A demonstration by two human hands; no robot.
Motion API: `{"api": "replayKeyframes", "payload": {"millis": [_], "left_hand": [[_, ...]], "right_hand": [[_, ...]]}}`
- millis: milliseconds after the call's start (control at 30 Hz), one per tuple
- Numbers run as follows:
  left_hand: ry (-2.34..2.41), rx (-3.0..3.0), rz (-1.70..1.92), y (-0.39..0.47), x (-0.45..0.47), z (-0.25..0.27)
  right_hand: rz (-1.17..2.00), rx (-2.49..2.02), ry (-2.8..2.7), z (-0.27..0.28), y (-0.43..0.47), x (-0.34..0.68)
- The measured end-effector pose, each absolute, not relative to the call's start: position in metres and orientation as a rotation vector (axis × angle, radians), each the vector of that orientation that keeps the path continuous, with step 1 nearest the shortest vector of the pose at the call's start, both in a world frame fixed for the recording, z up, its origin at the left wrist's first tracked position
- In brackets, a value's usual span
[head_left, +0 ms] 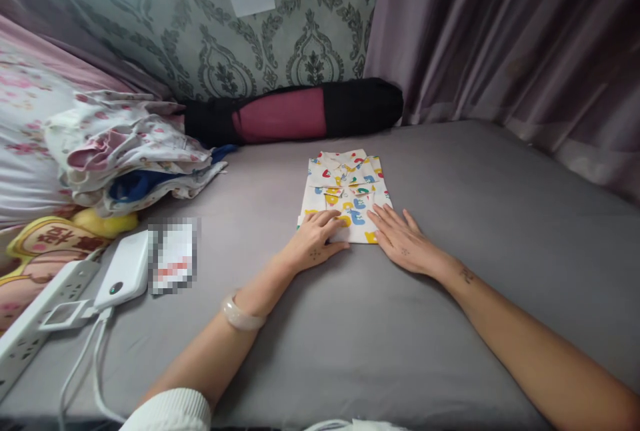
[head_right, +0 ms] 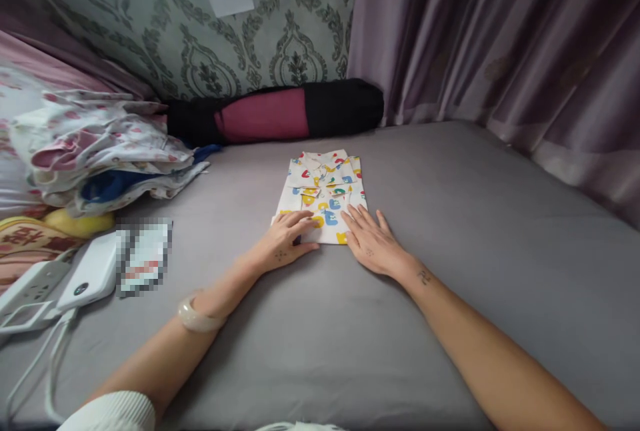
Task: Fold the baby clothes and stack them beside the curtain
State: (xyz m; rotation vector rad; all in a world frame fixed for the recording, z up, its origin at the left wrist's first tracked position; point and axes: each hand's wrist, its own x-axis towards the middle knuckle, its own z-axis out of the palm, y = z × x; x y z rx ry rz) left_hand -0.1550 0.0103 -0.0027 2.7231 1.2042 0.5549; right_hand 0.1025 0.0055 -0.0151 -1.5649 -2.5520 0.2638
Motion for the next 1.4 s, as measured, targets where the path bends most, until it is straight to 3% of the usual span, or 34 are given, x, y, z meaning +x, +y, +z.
{"api": "replayKeyframes", "payload": {"millis": [500,1100,1400], "left_hand": [[1.001,2.955,0.417,0.004,-0.144,-0.002],[1.333,2.845,0.484,0.012,-0.161,-0.007],[1.467,2.688,0.503,0.008,-0.193,-0.001]], "right_hand": [[0.161,-1.239,-2.555,-0.013,-0.014,0.079],[0.154,-1.402,-2.311,-0.017,0.011,0.108],[0.221,-1.376,-2.444,-0.002,0.011,0.125]]}}
